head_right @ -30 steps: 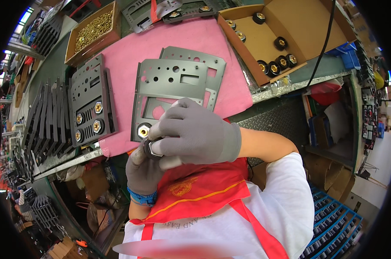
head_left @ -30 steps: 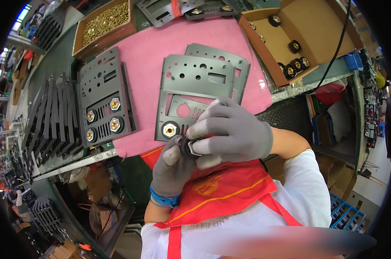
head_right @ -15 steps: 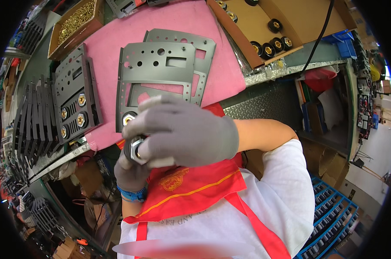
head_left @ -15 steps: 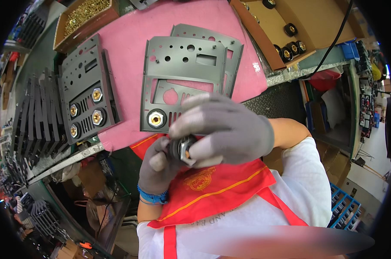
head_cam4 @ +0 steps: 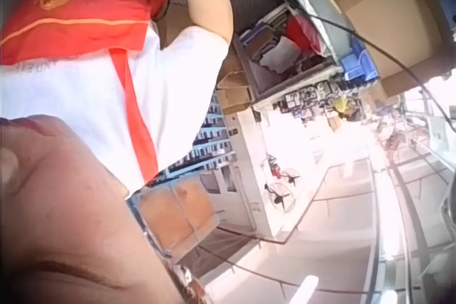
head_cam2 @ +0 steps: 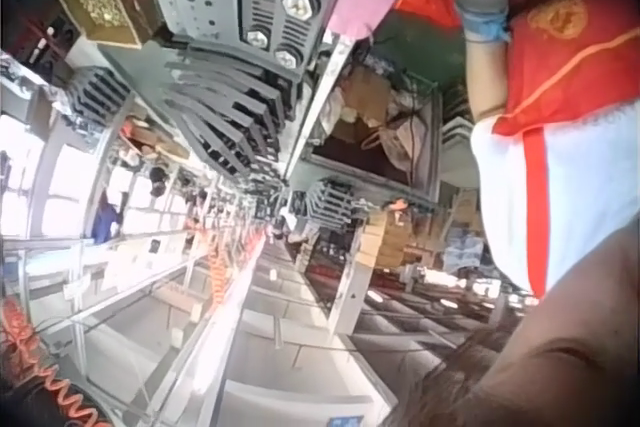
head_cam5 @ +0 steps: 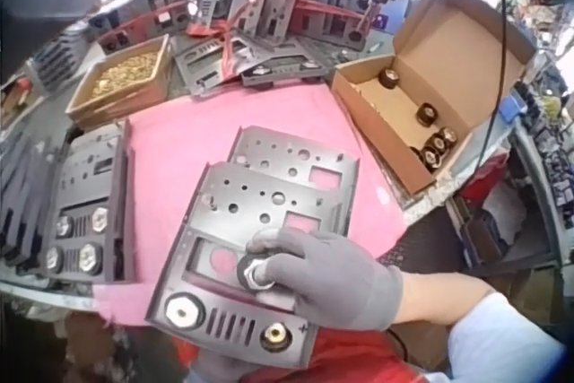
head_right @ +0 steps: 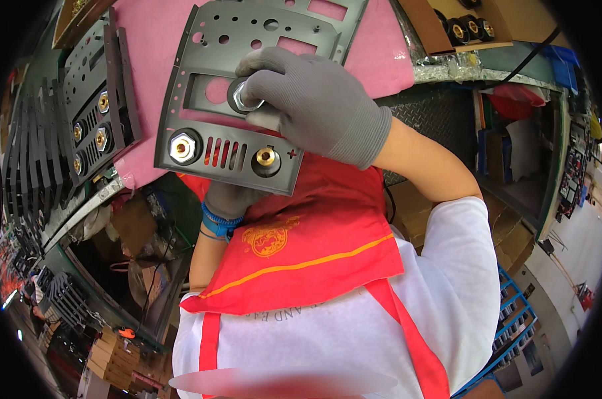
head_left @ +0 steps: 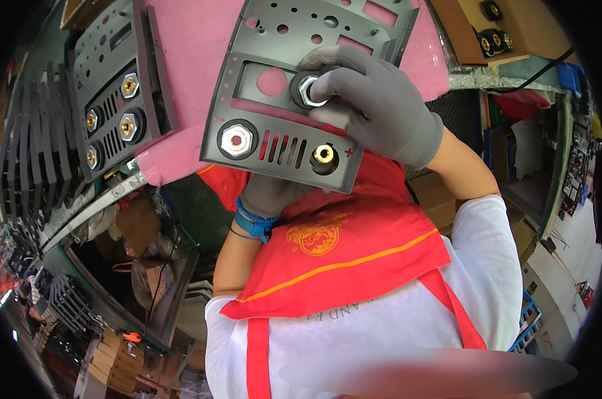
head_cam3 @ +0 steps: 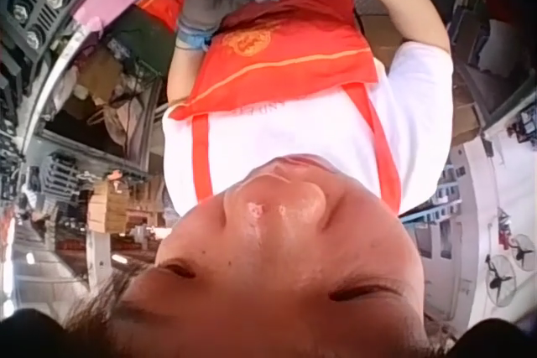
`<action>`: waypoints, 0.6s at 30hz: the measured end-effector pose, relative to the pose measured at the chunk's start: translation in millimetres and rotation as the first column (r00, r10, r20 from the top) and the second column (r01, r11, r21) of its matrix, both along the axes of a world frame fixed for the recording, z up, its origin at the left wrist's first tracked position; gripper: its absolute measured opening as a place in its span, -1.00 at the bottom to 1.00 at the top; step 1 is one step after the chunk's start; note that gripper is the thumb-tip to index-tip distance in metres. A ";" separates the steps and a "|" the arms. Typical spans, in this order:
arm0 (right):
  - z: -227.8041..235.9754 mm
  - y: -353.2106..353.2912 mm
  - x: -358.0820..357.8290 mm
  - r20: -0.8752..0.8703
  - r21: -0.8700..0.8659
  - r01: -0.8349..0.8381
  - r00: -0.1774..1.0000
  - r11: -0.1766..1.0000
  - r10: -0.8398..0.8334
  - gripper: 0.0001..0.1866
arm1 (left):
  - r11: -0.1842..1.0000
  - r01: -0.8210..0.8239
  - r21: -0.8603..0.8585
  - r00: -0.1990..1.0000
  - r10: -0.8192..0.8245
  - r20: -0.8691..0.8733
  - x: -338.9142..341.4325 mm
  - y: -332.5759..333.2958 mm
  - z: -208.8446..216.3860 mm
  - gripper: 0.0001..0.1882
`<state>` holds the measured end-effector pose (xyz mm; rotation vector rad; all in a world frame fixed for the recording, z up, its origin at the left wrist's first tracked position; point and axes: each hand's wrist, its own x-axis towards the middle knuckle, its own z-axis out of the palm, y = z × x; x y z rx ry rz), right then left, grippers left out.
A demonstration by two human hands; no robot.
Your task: The recorder is seen assembling circular components onto a metal faceplate using nuts.
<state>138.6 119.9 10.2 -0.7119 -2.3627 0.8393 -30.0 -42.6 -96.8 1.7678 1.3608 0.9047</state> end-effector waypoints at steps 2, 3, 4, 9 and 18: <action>1.7 -1.4 -0.4 -0.006 0.008 -0.013 1.000 1.000 0.013 -0.80 | 0.990 0.070 -0.120 0.982 -0.047 0.184 -4.0 -8.9 -5.5 -0.51; 3.6 -1.7 -0.4 0.016 0.019 -0.051 0.999 0.999 0.050 -0.76 | 0.969 0.087 -0.229 0.971 -0.031 0.236 -4.0 -9.3 -6.5 -0.50; 4.8 -2.3 -0.4 0.037 0.029 -0.089 0.995 0.996 0.088 -0.71 | 0.967 0.085 -0.239 0.971 -0.027 0.238 -7.0 -9.6 -4.2 -0.50; 2.6 0.5 -2.4 0.054 0.012 -0.094 0.994 0.996 0.093 -0.72 | 0.996 0.092 -0.007 0.994 -0.092 -0.065 -14.4 -2.9 19.4 -0.52; 7.3 9.5 0.3 -0.144 -0.212 -0.220 0.971 0.952 0.193 -0.79 | 0.999 0.053 -0.005 0.993 -0.052 0.105 -22.7 -8.5 19.1 -0.53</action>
